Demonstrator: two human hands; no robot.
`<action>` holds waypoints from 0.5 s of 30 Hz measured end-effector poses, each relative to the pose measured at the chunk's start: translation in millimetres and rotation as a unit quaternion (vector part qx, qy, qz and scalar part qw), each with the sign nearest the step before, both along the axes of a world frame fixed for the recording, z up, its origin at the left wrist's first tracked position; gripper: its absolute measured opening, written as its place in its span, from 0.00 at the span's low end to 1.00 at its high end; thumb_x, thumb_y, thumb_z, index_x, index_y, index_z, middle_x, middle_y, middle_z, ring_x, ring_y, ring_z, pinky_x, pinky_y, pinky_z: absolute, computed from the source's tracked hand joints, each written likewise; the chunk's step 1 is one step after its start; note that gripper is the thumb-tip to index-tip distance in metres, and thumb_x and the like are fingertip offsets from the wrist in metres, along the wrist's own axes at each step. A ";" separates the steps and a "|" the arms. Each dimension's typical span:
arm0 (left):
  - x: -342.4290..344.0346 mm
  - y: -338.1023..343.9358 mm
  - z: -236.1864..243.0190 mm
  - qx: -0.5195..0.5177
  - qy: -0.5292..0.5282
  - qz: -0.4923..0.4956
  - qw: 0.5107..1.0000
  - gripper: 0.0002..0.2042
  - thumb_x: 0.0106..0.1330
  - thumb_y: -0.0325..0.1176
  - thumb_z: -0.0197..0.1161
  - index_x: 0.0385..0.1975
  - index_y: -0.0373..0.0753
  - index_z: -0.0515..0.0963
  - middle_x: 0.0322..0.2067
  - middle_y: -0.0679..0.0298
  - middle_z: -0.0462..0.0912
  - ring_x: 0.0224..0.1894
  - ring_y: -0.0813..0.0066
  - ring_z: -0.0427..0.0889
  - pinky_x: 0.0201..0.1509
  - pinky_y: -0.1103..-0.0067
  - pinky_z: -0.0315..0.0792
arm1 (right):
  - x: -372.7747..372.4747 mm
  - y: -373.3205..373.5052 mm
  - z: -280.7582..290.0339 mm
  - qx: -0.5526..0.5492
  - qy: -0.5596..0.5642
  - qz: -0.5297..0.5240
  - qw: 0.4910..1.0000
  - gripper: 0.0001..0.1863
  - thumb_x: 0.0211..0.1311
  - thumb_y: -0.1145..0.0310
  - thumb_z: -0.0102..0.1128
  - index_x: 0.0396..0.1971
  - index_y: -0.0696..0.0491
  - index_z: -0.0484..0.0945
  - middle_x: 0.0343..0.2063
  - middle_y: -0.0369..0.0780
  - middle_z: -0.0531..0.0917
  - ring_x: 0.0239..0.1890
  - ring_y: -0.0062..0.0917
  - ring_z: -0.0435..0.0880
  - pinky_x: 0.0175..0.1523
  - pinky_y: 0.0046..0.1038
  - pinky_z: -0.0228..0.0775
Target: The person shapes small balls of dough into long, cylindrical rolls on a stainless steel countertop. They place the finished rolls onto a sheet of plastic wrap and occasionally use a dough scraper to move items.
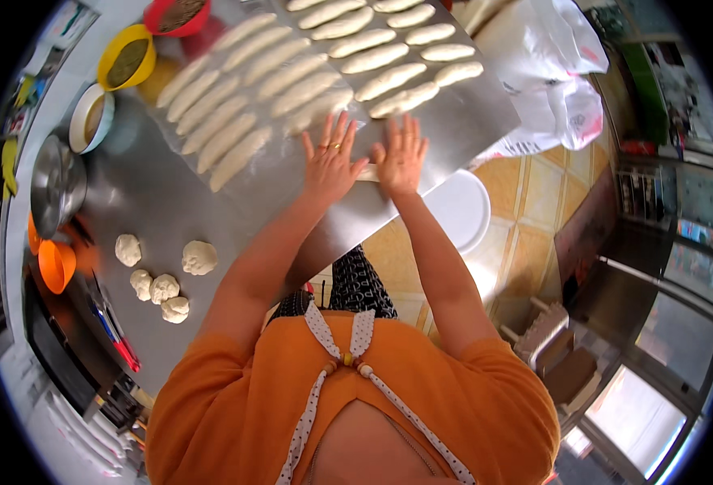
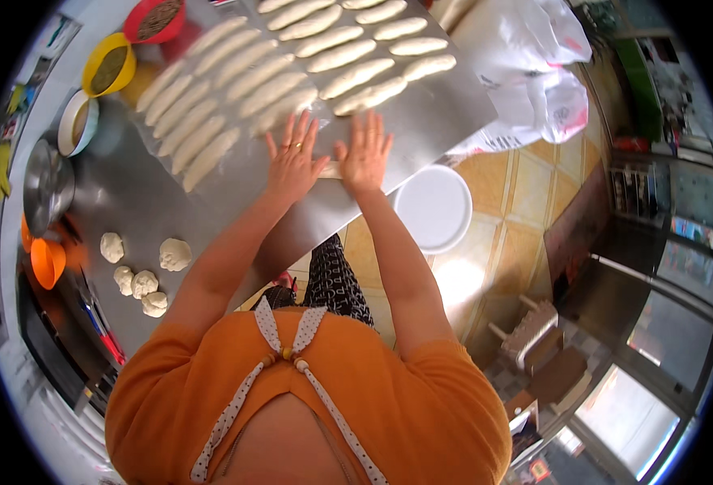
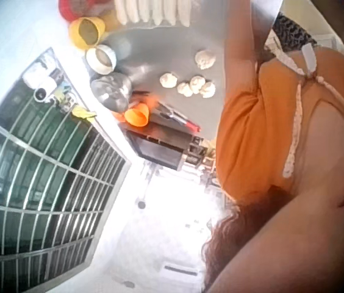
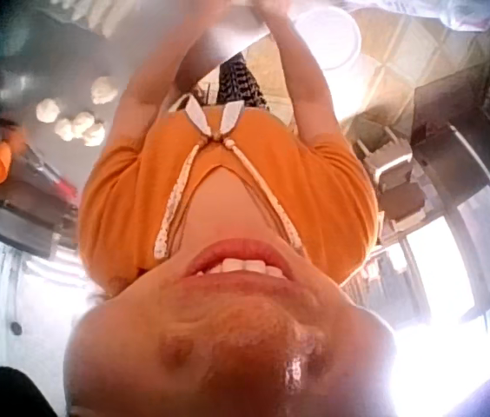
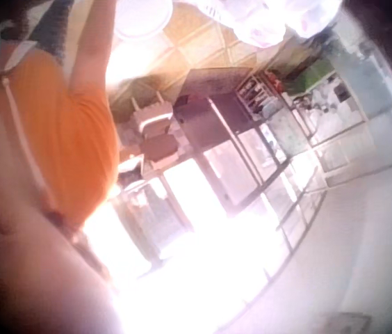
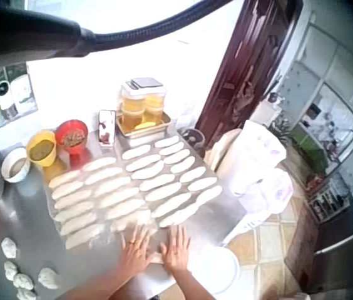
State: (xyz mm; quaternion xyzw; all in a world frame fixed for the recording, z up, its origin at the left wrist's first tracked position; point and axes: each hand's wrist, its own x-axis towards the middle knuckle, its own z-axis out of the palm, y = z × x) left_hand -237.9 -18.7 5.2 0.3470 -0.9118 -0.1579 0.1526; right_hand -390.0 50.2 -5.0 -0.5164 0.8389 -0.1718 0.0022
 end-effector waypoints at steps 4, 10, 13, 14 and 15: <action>65.9 44.5 -11.6 -0.011 -0.029 -0.110 0.993 0.26 0.64 0.36 0.61 0.64 0.48 0.69 0.62 0.63 0.68 0.65 0.62 0.64 0.64 0.53 0.59 | 21.5 73.2 18.8 0.028 -0.117 0.177 0.977 0.27 0.59 0.59 0.61 0.59 0.49 0.74 0.64 0.45 0.68 0.68 0.38 0.62 0.70 0.47 0.52; 10.2 27.7 37.3 0.054 0.048 -0.150 0.986 0.21 0.59 0.25 0.58 0.53 0.46 0.78 0.43 0.66 0.79 0.44 0.64 0.78 0.48 0.70 0.73 | -54.5 64.8 31.8 -0.063 -0.199 0.217 0.953 0.14 0.66 0.61 0.53 0.45 0.50 0.83 0.46 0.41 0.83 0.48 0.38 0.80 0.56 0.35 0.66; -89.6 -4.3 47.7 0.004 0.158 -0.166 0.974 0.21 0.57 0.22 0.56 0.52 0.44 0.78 0.41 0.64 0.79 0.41 0.63 0.79 0.44 0.73 0.76 | -148.0 16.8 67.2 -0.122 -0.053 0.213 0.968 0.40 0.75 0.42 0.18 0.42 0.49 0.85 0.46 0.40 0.84 0.51 0.40 0.78 0.53 0.39 0.66; -121.7 -11.9 42.9 -0.003 0.178 -0.159 0.971 0.21 0.58 0.22 0.58 0.53 0.44 0.78 0.42 0.64 0.79 0.42 0.62 0.79 0.45 0.72 0.76 | -173.1 3.3 75.7 -0.117 0.000 0.203 0.972 0.34 0.76 0.47 0.24 0.42 0.48 0.85 0.45 0.40 0.84 0.52 0.39 0.78 0.53 0.39 0.66; -153.8 -18.6 39.0 -0.010 0.204 -0.158 0.966 0.20 0.59 0.23 0.60 0.53 0.44 0.78 0.43 0.63 0.79 0.43 0.62 0.79 0.46 0.71 0.75 | -198.6 -6.5 79.4 -0.111 0.059 0.188 0.974 0.28 0.76 0.51 0.31 0.42 0.47 0.85 0.45 0.39 0.84 0.53 0.38 0.78 0.52 0.38 0.66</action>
